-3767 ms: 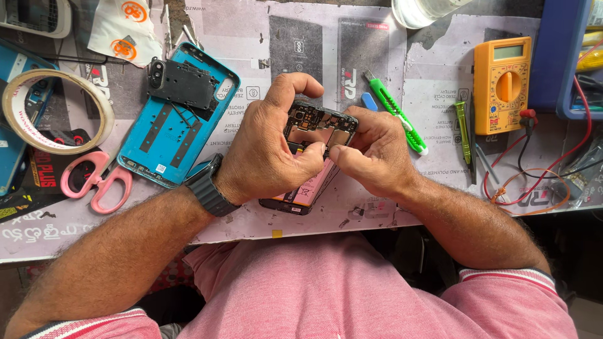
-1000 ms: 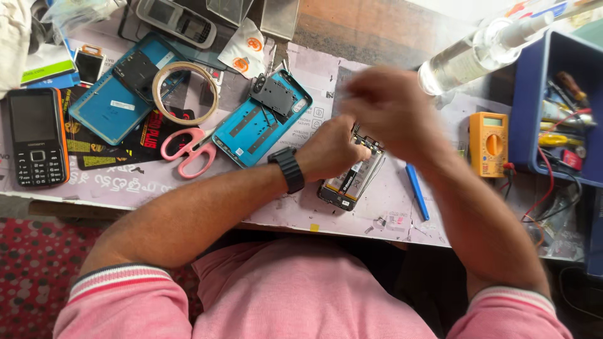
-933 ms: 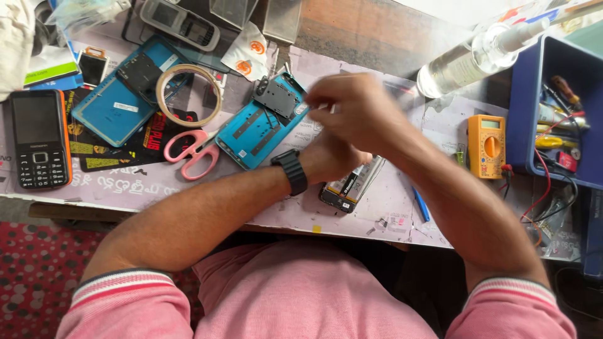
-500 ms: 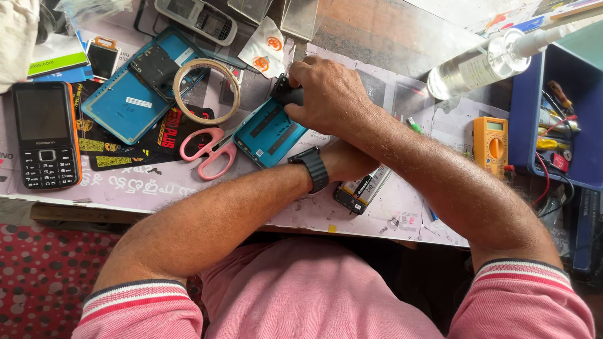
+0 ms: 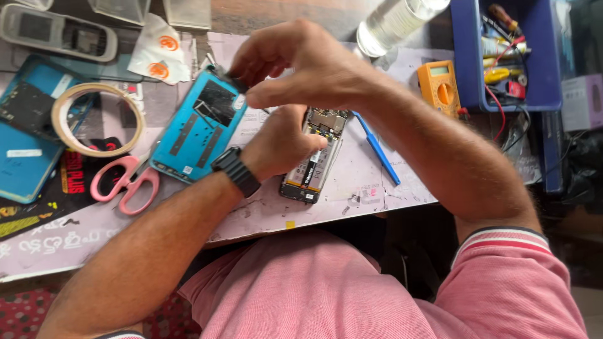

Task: The person repairs a smartphone by manipulating internal components within the open chassis. They use a green plastic spudger to pry and adjust parts, and tweezers to handle small components. A blue plastic tool is also used to assist with the disassembly or reassembly process.

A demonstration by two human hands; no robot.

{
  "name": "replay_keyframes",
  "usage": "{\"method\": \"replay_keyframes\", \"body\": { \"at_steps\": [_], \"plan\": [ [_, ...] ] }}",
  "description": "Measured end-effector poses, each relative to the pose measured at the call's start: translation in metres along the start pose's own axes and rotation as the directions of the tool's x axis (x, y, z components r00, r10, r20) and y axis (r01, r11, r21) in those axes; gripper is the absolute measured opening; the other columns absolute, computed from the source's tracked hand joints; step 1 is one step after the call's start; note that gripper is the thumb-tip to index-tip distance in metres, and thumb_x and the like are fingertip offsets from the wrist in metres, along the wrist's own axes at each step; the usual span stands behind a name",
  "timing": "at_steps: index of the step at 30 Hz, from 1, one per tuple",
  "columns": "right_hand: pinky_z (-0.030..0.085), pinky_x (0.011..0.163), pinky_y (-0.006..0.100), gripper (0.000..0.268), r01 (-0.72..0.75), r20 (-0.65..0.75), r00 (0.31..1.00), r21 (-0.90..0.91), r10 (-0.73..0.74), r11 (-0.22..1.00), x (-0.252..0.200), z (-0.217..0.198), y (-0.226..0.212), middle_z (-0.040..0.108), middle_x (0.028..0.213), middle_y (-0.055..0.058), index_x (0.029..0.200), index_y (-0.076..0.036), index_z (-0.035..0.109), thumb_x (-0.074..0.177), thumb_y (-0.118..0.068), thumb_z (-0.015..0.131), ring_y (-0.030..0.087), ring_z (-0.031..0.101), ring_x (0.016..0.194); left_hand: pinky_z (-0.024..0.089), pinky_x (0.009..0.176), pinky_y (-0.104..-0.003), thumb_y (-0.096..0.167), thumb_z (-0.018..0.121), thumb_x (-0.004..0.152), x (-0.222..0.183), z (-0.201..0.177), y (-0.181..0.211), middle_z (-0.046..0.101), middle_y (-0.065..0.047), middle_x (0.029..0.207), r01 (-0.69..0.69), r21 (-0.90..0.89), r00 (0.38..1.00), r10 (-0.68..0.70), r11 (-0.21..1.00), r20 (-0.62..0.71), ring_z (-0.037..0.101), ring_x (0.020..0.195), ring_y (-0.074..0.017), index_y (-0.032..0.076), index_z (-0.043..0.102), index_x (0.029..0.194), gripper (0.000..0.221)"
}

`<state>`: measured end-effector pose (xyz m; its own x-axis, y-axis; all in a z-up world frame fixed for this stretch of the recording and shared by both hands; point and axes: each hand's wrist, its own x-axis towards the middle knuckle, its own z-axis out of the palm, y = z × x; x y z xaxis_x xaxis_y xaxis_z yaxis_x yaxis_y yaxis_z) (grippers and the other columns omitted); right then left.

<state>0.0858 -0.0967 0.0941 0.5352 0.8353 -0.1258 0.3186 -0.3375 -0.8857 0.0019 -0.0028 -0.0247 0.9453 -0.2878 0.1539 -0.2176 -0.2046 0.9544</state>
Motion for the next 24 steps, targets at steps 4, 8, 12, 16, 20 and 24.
{"method": "replay_keyframes", "body": {
  "at_steps": [4, 8, 12, 16, 20, 24],
  "plan": [
    [0.062, 0.097, 0.032, 0.038, -0.047, -0.055, 0.996, 0.301, 0.066, 0.952, -0.035, -0.019, 0.020, 0.075, 0.110, 0.010, 0.122, 0.003, 0.069, 0.087, -0.006, 0.079, 0.017, 0.074, 0.103, 0.054, 0.083, -0.041, 0.017, 0.079, 0.082, 0.003, -0.009, 0.025, 0.071, -0.024, 0.102, 0.175, 0.045, 0.978, -0.179, 0.983, 0.108, 0.070, 0.097, -0.0319, -0.009, 0.060, 0.120, 0.050],
    [0.060, 0.095, 0.034, 0.035, 0.017, -0.105, 0.993, 0.587, 0.055, 0.809, -0.070, -0.029, 0.045, 0.075, 0.112, 0.013, 0.124, 0.003, 0.069, 0.091, -0.005, 0.078, 0.019, 0.073, 0.099, 0.057, 0.070, -0.033, 0.016, 0.076, 0.083, 0.007, -0.010, 0.031, 0.073, -0.011, 0.092, 0.393, -0.045, 0.905, -0.377, 0.919, 0.199, 0.070, 0.081, -0.0152, -0.002, 0.063, 0.115, 0.038],
    [0.060, 0.090, 0.035, 0.040, 0.095, -0.326, 0.933, -0.185, -0.152, 0.978, -0.107, -0.021, 0.052, 0.073, 0.110, 0.014, 0.118, 0.000, 0.071, 0.081, -0.007, 0.083, 0.023, 0.073, 0.100, 0.055, 0.070, -0.029, 0.002, 0.072, 0.081, 0.007, -0.010, 0.018, 0.067, -0.006, 0.088, 0.181, -0.127, 0.977, -0.164, 0.975, 0.137, 0.062, 0.078, -0.0100, 0.000, 0.062, 0.110, 0.031],
    [0.057, 0.094, 0.041, 0.042, 0.044, -0.320, 0.865, -0.718, -0.386, 0.695, -0.120, 0.007, 0.057, 0.070, 0.112, 0.015, 0.115, -0.002, 0.070, 0.077, -0.008, 0.087, 0.029, 0.069, 0.103, 0.045, 0.056, -0.028, 0.003, 0.056, 0.082, 0.006, -0.010, 0.009, 0.061, 0.000, 0.076, 0.421, -0.303, 0.903, -0.362, 0.855, 0.233, 0.054, 0.066, -0.0074, 0.004, 0.057, 0.104, 0.022],
    [0.054, 0.094, 0.046, 0.043, 0.015, -0.355, 0.854, -0.712, -0.379, 0.702, -0.121, 0.017, 0.065, 0.069, 0.114, 0.012, 0.113, -0.003, 0.071, 0.075, -0.008, 0.089, 0.031, 0.066, 0.105, 0.041, 0.056, -0.026, 0.006, 0.049, 0.084, 0.006, -0.011, -0.002, 0.053, 0.003, 0.076, 0.377, -0.372, 0.922, -0.307, 0.848, 0.234, 0.047, 0.067, -0.0052, 0.004, 0.056, 0.096, 0.013],
    [0.054, 0.095, 0.046, 0.044, 0.024, -0.352, 0.858, -0.699, -0.374, 0.714, -0.119, 0.018, 0.072, 0.067, 0.117, 0.012, 0.116, -0.003, 0.071, 0.077, -0.009, 0.090, 0.032, 0.066, 0.106, 0.040, 0.054, -0.026, 0.008, 0.052, 0.083, 0.006, -0.011, -0.005, 0.050, 0.003, 0.073, 0.385, -0.322, 0.919, -0.326, 0.865, 0.223, 0.046, 0.066, -0.0052, 0.005, 0.055, 0.093, 0.011]
  ]
}}
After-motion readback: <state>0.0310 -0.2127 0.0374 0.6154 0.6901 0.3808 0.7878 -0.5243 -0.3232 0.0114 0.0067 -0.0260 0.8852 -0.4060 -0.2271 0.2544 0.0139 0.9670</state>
